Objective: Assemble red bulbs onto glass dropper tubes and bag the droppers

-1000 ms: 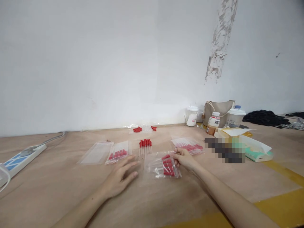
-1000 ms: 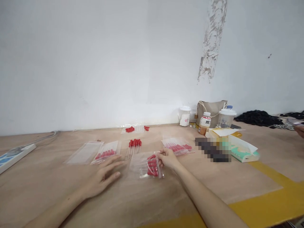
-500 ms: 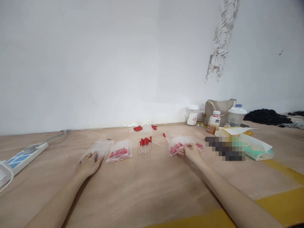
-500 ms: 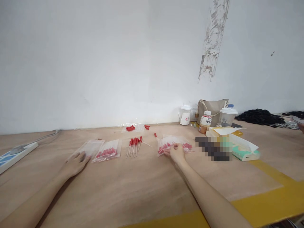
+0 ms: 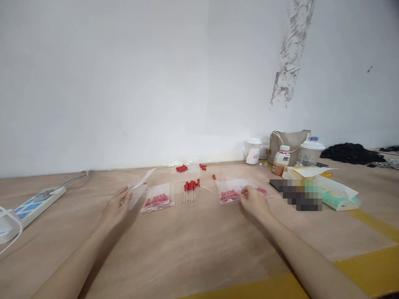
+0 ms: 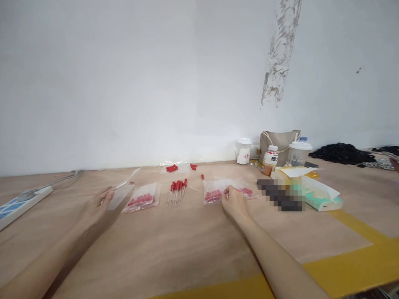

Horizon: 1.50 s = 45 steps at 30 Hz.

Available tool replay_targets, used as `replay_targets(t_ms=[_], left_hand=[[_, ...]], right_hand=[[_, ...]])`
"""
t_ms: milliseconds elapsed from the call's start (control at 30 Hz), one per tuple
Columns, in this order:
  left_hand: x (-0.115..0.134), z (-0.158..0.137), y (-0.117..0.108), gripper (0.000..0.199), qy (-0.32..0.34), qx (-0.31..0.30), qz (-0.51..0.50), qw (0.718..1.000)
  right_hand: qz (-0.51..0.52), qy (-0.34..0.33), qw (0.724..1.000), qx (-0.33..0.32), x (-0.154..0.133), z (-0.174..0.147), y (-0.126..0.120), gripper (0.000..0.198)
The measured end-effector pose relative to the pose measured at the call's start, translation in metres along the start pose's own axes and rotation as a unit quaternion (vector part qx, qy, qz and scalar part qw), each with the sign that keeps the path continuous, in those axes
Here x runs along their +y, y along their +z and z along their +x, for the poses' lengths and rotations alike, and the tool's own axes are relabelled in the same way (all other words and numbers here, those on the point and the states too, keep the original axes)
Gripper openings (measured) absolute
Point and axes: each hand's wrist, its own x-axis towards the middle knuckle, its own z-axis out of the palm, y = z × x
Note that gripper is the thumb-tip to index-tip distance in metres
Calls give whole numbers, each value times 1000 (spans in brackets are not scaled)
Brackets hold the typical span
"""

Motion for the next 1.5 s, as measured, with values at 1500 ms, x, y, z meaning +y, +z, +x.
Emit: replay_targets(t_ms=[1500], left_hand=[[104, -87, 15, 37, 323, -306, -114, 888]], right_hand=[[512, 35, 858, 21, -14, -17, 29, 48]])
